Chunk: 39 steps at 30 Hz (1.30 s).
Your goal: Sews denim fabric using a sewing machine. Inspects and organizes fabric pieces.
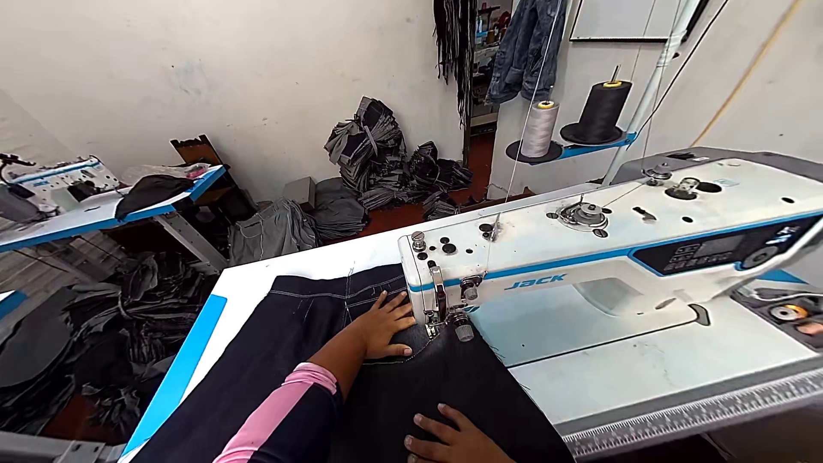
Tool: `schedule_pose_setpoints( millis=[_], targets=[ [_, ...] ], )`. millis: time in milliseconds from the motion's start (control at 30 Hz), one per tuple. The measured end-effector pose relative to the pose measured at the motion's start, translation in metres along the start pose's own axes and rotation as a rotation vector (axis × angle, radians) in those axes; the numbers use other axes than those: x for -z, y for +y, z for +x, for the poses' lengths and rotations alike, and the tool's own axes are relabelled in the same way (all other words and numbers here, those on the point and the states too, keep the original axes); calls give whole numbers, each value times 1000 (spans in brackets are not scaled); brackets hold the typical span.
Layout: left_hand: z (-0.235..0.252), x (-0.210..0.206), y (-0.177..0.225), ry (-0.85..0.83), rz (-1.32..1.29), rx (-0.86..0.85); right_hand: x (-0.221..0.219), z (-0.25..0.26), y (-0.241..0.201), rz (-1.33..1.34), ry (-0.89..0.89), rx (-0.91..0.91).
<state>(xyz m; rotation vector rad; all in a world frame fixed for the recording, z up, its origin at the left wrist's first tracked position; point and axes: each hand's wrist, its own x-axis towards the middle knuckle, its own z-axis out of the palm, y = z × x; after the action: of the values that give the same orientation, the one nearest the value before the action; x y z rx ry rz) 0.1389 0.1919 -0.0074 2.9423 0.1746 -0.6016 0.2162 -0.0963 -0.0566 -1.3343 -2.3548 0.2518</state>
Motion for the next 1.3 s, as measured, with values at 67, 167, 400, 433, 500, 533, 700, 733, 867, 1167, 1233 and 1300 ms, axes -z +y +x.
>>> schedule_pose_setpoints(
  millis=[67, 167, 400, 433, 500, 533, 700, 733, 867, 1167, 1233, 1300],
  targets=[
    [-7, -4, 12, 30, -52, 81, 3, -10, 16, -44, 191, 72],
    [-24, -15, 66, 110, -194, 363, 47, -49, 64, -140, 239, -102],
    [-23, -20, 136, 117, -311, 705, 89, -19, 41, 22, 239, -532],
    [-22, -19, 134, 116, -301, 700, 76, -7, 30, 60, 158, -561],
    [-19, -18, 128, 114, -283, 706, 54, 8, 28, 37, -97, -658],
    [-17, -17, 125, 109, -278, 714, 45, 9, 34, -6, -111, -666],
    [-3, -6, 114, 112, -285, 779, 56, 15, 65, 14, -146, -611],
    [0, -3, 111, 112, -288, 794, 60, 18, 69, 19, -160, -606],
    [8, 5, 99, 91, -288, 794, 66, 24, 85, 18, -163, -597],
    [-25, -14, 65, 102, -160, 281, 12, -16, 25, -205, 221, -455],
    [-24, -22, 99, 166, -225, 479, 29, -37, 74, -330, 313, -424],
    [-17, -26, 127, 194, -255, 647, 62, -47, 99, -292, 156, -508]
  ],
)
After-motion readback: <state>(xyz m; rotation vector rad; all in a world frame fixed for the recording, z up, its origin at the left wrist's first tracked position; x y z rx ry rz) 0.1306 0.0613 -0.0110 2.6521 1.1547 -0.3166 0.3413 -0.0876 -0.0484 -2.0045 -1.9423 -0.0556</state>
